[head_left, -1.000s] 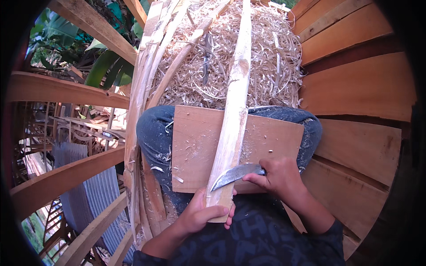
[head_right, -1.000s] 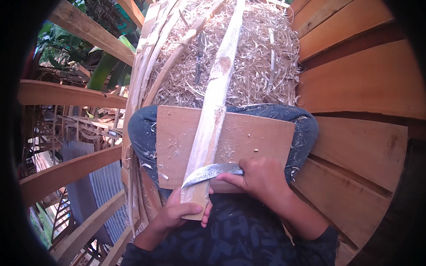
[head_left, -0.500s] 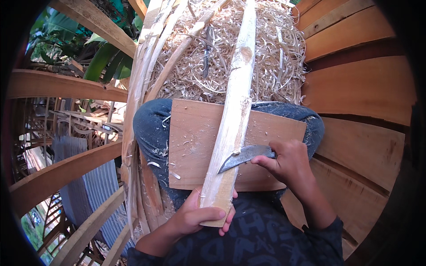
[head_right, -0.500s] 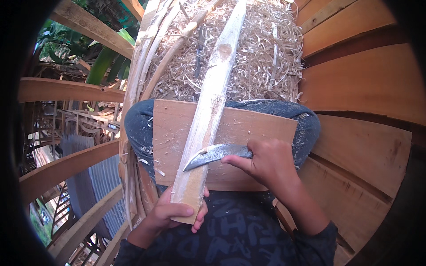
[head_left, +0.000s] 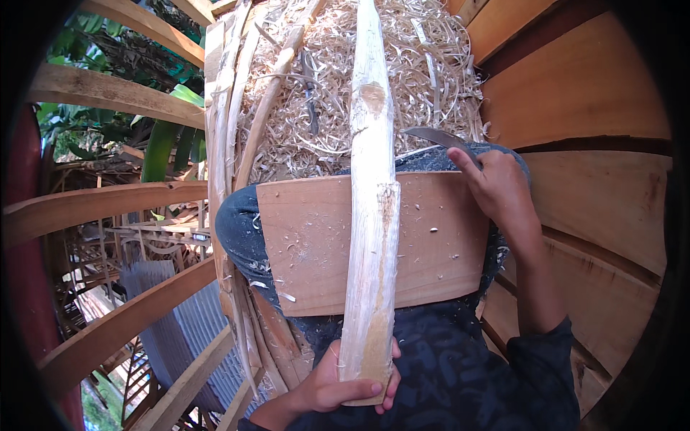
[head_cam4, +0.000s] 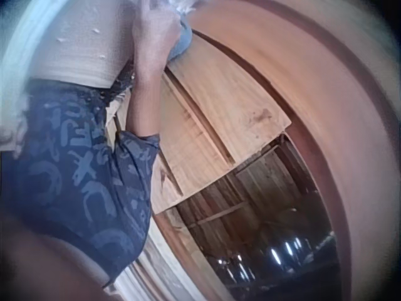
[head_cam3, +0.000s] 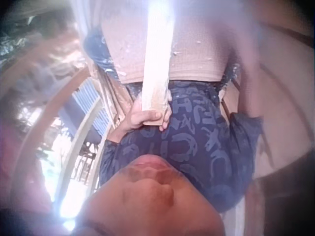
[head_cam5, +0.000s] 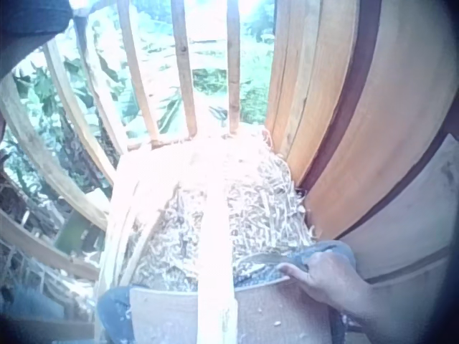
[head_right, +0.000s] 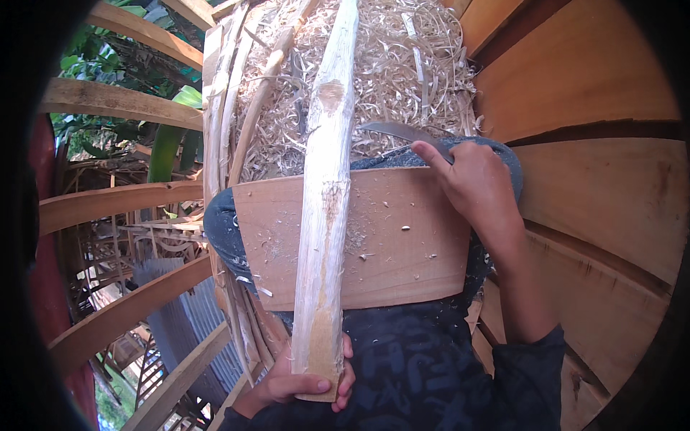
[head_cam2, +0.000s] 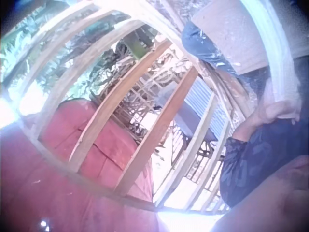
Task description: The person uses a curved knife to shave a long piece of wood, removing thin strips of material. The person holds the wood with one hand and shaves it with the other, producing wood shavings that accumulate on the floor.
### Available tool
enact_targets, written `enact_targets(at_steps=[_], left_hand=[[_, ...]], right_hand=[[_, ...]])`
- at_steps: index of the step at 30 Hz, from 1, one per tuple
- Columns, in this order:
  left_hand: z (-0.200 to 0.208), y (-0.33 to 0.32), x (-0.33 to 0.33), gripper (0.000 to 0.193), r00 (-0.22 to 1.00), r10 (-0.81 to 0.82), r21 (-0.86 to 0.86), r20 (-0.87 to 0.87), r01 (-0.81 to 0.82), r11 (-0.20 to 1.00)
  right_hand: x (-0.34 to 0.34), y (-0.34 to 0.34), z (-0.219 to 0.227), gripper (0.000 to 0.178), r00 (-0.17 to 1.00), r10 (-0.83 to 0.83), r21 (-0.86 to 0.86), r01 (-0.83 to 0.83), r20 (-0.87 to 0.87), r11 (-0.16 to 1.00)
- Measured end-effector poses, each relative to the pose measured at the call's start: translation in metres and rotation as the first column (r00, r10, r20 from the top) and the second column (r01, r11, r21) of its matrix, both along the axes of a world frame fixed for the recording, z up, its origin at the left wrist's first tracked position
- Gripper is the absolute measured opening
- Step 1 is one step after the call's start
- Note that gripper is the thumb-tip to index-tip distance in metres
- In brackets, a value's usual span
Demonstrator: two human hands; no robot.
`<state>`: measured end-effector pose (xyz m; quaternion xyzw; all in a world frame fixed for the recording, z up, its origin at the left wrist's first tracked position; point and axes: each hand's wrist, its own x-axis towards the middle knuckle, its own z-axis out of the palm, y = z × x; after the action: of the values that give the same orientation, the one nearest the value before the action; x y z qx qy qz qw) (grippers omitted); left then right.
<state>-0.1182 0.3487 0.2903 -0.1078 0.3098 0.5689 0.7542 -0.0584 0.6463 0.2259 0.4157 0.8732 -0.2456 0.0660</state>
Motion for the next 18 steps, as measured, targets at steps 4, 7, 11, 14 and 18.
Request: enact_targets(at_steps=[4, 7, 11, 14, 18], left_hand=[[-0.001, 0.003, -0.011, 0.057, 0.998, 0.030, -0.143, -0.054, -0.037, 0.989], [-0.004, 0.006, -0.013, 0.051, 0.998, 0.052, -0.048, -0.027, -0.054, 0.997], [-0.007, 0.010, -0.015, 0.051, 0.992, 0.012, -0.079, -0.125, -0.022, 0.997], [-0.008, 0.013, -0.009, 0.052, 0.982, 0.010, -0.115, -0.190, -0.032, 0.993], [-0.010, 0.013, -0.006, 0.054, 0.977, 0.057, -0.108, -0.205, -0.080, 0.991]], right_hand=[[0.004, -0.014, 0.023, 0.072, 0.997, 0.055, -0.192, -0.064, -0.054, 0.979], [0.013, -0.053, 0.031, 0.070, 0.955, 0.217, -0.184, -0.255, -0.203, 0.949], [0.024, -0.076, 0.031, 0.073, 0.921, 0.327, -0.227, -0.373, -0.214, 0.900], [0.023, -0.063, 0.010, 0.076, 0.929, 0.326, -0.119, -0.348, -0.176, 0.930], [0.012, -0.053, 0.011, 0.076, 0.927, 0.369, -0.082, -0.374, -0.071, 0.924]])
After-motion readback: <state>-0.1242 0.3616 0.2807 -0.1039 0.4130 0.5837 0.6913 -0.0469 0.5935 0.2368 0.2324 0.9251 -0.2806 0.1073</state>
